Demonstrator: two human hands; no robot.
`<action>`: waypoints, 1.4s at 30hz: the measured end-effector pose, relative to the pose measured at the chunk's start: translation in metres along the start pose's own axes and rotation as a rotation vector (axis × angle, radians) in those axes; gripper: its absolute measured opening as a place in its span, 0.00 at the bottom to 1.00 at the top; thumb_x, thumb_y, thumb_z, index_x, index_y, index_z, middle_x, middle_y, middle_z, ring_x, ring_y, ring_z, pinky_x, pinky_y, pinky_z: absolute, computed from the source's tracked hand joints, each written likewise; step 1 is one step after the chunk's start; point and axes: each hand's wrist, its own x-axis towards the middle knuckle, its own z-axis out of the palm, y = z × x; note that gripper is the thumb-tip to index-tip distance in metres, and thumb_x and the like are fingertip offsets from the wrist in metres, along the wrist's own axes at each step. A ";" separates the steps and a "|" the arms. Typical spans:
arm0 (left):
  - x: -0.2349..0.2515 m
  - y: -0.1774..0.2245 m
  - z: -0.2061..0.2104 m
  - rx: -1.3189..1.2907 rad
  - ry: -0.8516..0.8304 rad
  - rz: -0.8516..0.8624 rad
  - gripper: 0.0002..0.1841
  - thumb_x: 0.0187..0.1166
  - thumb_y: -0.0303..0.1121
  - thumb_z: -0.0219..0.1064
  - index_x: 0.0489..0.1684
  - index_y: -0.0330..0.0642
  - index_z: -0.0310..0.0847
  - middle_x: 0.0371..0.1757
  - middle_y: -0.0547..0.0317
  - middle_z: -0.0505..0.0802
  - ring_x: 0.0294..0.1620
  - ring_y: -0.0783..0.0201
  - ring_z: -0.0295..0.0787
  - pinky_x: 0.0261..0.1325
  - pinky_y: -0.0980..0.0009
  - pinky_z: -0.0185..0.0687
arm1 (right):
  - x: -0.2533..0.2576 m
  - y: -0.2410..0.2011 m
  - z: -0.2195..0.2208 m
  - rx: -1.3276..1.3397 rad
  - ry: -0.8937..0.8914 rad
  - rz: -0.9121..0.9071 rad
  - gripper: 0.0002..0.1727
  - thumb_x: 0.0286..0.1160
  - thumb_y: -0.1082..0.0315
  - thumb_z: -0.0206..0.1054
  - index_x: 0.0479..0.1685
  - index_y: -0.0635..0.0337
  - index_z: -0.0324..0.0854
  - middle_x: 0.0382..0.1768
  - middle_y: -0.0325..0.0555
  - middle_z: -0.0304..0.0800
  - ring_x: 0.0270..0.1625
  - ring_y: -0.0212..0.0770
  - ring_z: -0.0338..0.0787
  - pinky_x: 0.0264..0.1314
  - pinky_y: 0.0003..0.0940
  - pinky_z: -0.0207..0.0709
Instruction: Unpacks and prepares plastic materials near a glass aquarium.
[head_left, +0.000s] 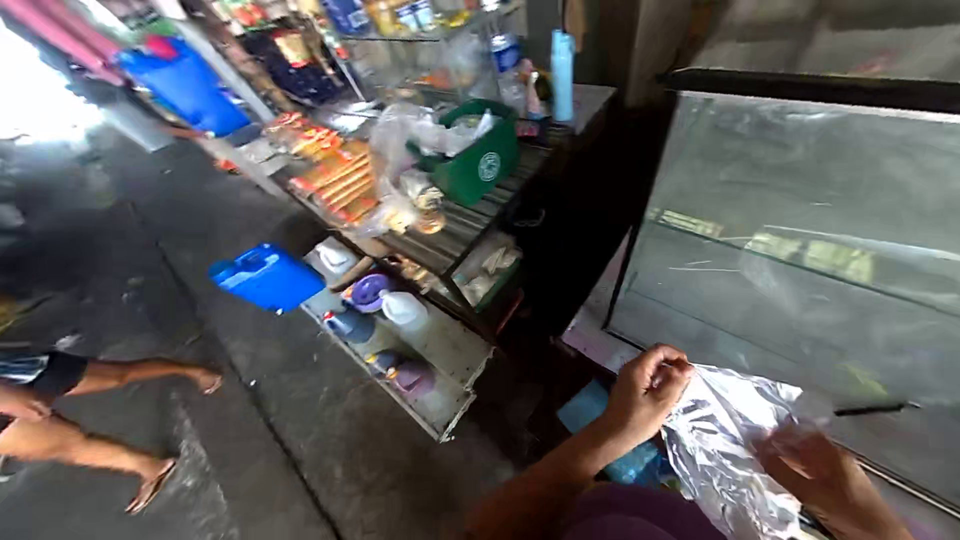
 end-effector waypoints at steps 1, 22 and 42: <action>-0.001 0.004 -0.012 0.023 0.067 -0.006 0.10 0.84 0.25 0.58 0.50 0.25 0.80 0.32 0.62 0.85 0.26 0.82 0.73 0.31 0.83 0.72 | 0.007 -0.001 0.000 0.026 -0.015 -0.002 0.17 0.74 0.69 0.68 0.53 0.77 0.80 0.42 0.47 0.92 0.44 0.28 0.90 0.53 0.31 0.87; -0.034 -0.039 -0.103 0.099 0.443 -0.156 0.09 0.91 0.31 0.48 0.50 0.41 0.74 0.23 0.80 0.81 0.19 0.84 0.77 0.24 0.84 0.77 | 0.045 -0.026 -0.006 0.715 0.096 0.003 0.12 0.84 0.74 0.57 0.49 0.58 0.89 0.35 0.33 0.94 0.37 0.28 0.92 0.46 0.27 0.89; 0.007 0.023 0.058 -0.068 -0.442 0.255 0.06 0.80 0.29 0.70 0.46 0.37 0.86 0.41 0.65 0.93 0.39 0.77 0.88 0.44 0.80 0.87 | -0.032 -0.067 -0.019 0.674 0.316 -0.134 0.05 0.77 0.78 0.68 0.48 0.64 0.82 0.35 0.38 0.96 0.33 0.30 0.94 0.37 0.26 0.90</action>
